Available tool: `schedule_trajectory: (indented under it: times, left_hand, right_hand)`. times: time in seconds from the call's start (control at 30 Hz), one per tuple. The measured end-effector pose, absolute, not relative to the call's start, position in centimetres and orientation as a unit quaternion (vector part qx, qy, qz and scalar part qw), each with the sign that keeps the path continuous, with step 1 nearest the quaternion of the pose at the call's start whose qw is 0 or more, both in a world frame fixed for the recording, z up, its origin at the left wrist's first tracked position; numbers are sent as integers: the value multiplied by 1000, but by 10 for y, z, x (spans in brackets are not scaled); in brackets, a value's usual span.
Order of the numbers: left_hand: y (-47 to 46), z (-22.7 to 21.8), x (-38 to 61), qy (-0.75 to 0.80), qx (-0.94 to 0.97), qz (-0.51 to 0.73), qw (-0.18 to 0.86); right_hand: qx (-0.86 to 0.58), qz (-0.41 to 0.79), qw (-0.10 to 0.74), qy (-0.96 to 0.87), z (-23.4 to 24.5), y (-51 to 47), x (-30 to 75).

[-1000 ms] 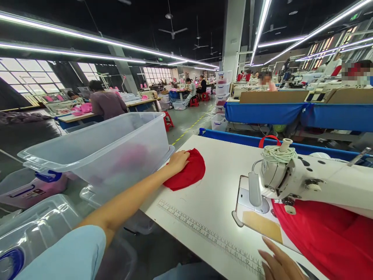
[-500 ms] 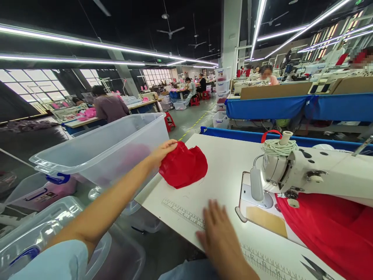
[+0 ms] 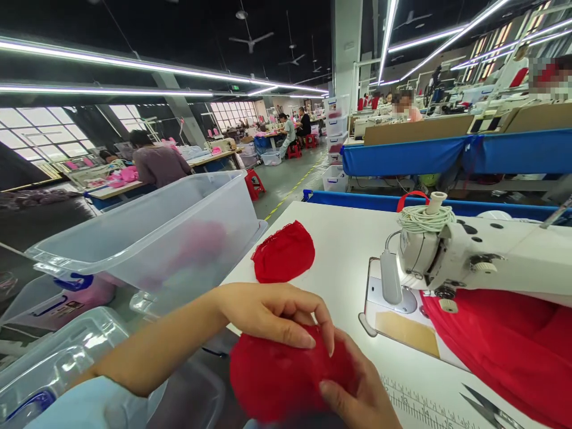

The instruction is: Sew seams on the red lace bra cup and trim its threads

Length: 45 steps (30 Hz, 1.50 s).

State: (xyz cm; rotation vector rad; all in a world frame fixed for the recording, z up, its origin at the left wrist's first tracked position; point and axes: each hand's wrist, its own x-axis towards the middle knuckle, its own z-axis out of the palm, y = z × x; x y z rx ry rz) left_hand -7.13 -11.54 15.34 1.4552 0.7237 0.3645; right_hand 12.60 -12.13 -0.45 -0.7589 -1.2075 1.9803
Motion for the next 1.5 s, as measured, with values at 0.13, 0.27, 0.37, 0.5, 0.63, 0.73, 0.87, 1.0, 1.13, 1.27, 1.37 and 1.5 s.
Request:
schedule_trajectory:
  times: [0.13,0.27,0.37,0.5,0.63,0.73,0.87,1.0,1.13,1.27,1.37,1.5]
  left_hand:
    - [-87,117,-72,408,648,135,628]
    - [-59,77,-76,555,686,92,462]
    - [-46,54,-75,593,698,108,387]
    - [-39,41,-71,614,702,119,340]
    - [-33,42,-60,623,716,110,295]
    - [-28,43,-44,598,742,113,282]
    - [-19,38,-25,554,764,147,295]
    - [-11,34,-20,525,763,170,336]
    - [-12,35,-23,507,701,221,449]
    - [-17,37,-27,518,645,248,505]
    - [-20,38,-27,532,620,253,518]
    - [-22,40,-25,540,608,258,522]
  right_hand:
    - [-388,762,301,-421,-5,-107,160]
    - [-497,634,334,-489,-18,-73,183]
    - [-502,621,357,-485,-30,-61,183]
    - [-489,612,416,-462,-32,-64,177]
    - [-483,585,413,-504,-22,-66,175]
    - [-469,584,420,-511,-19,-65,174]
    - [-451,588,440,-507,-21,-66,172]
    - [-442,579,444,-521,-23,-65,172]
    - [-451,570,446,-522,-26,-66,171]
    - [-467,564,449,-512,-27,-68,170]
    - [-474,564,446,-508,-24,-68,170]
    - [-478,556,452,-508,-19,-68,171]
